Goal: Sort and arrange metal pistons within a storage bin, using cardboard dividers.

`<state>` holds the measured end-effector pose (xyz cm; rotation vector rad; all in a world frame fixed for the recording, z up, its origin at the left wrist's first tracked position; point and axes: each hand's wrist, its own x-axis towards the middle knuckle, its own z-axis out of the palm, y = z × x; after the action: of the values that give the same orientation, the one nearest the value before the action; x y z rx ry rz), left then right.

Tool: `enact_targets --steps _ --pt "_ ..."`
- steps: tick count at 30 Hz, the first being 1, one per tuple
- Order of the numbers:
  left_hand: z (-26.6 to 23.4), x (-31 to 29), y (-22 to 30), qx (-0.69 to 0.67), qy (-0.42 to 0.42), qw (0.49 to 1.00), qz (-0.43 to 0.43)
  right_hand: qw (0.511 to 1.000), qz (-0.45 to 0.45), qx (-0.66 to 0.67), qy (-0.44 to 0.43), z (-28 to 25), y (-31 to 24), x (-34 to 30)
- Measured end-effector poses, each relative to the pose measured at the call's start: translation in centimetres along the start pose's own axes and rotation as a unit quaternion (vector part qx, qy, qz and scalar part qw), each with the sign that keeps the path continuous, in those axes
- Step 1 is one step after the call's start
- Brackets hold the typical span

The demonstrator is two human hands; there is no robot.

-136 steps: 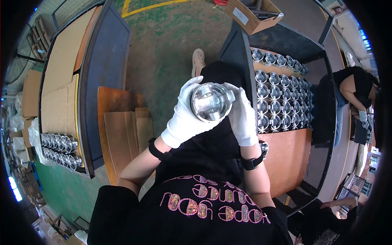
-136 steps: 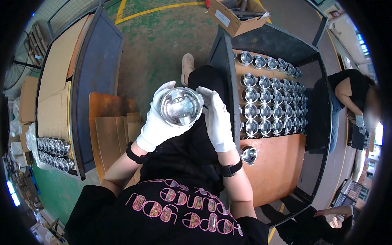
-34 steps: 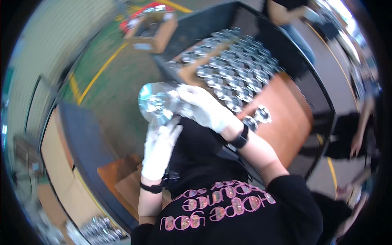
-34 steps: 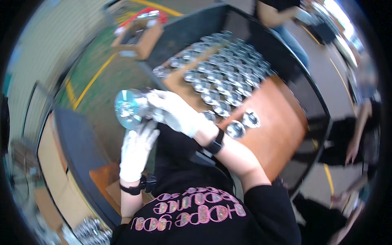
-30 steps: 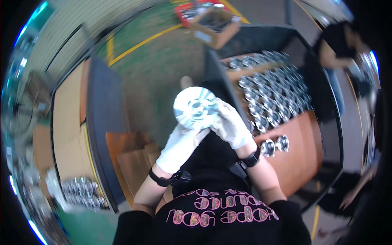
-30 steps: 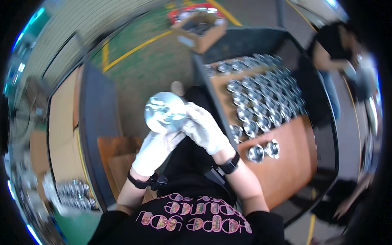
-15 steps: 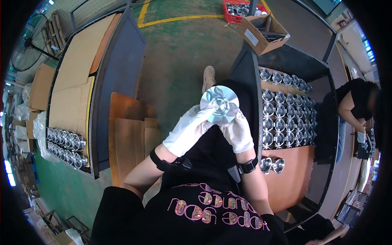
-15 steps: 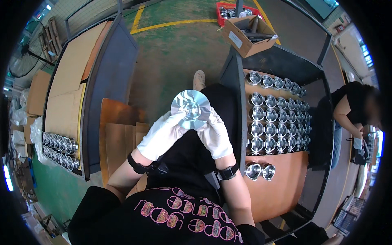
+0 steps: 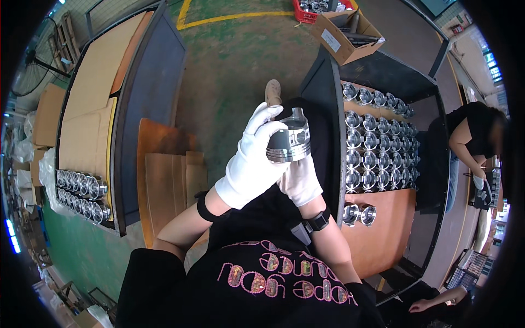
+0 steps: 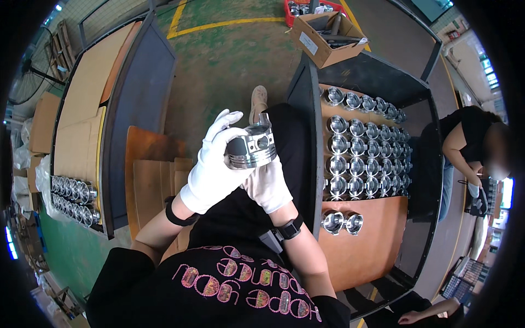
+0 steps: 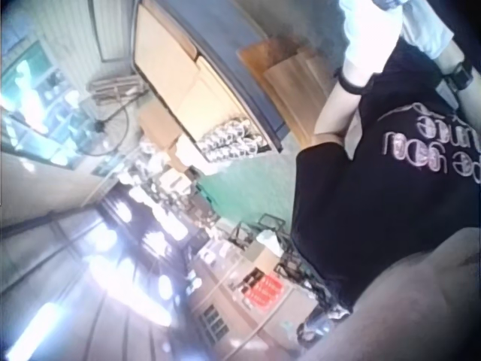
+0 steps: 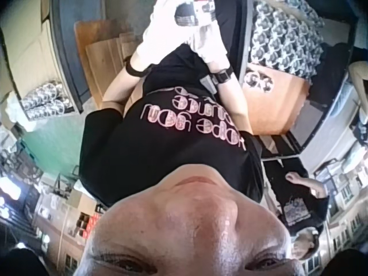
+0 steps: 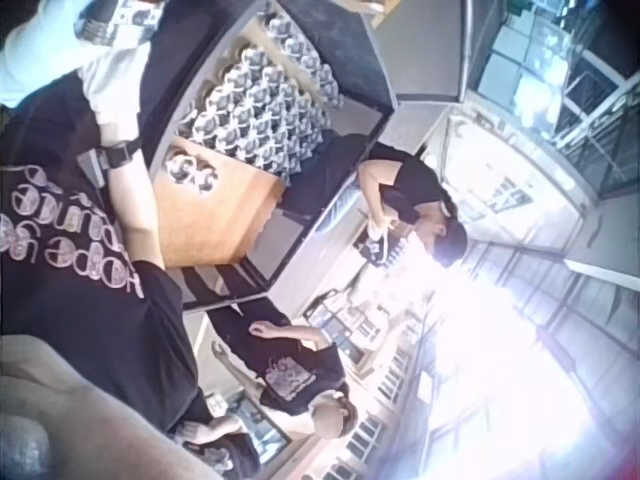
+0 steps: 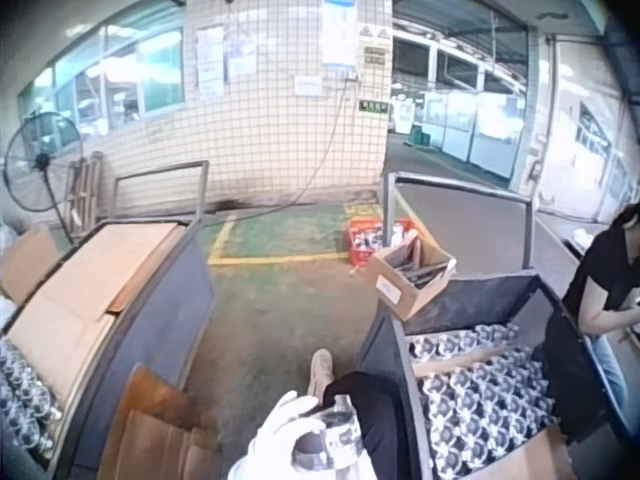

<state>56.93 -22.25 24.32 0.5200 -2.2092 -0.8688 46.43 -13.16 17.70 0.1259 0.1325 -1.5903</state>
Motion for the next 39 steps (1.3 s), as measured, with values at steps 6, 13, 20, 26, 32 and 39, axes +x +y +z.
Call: enact_targets --steps 6,13,20,26,32,39 --pt "1.3 -1.0 -1.7 0.043 0.049 0.998 -0.011 0.966 -0.125 -0.210 0.080 2.0 -0.2 0.2" --pt "1.8 -1.7 -3.4 -0.018 0.071 0.997 -0.020 0.857 -0.274 -0.411 0.143 0.7 0.7 0.1" --pt "1.5 -1.8 -3.4 -0.058 0.055 0.997 -0.022 1.000 0.014 -0.020 0.016 0.7 0.6 0.1" --pt "1.1 -1.6 -3.3 -0.053 0.041 0.997 -0.042 0.984 -0.058 -0.165 -0.021 1.7 0.1 -0.4" --pt "1.5 -2.3 -4.3 -0.021 0.007 0.994 -0.106 0.931 -0.216 -0.288 0.064 1.8 0.0 -0.5" --pt "2.7 -2.9 -4.9 -0.009 -0.014 0.993 -0.121 0.555 -0.443 -0.692 0.134 1.8 1.1 0.9"
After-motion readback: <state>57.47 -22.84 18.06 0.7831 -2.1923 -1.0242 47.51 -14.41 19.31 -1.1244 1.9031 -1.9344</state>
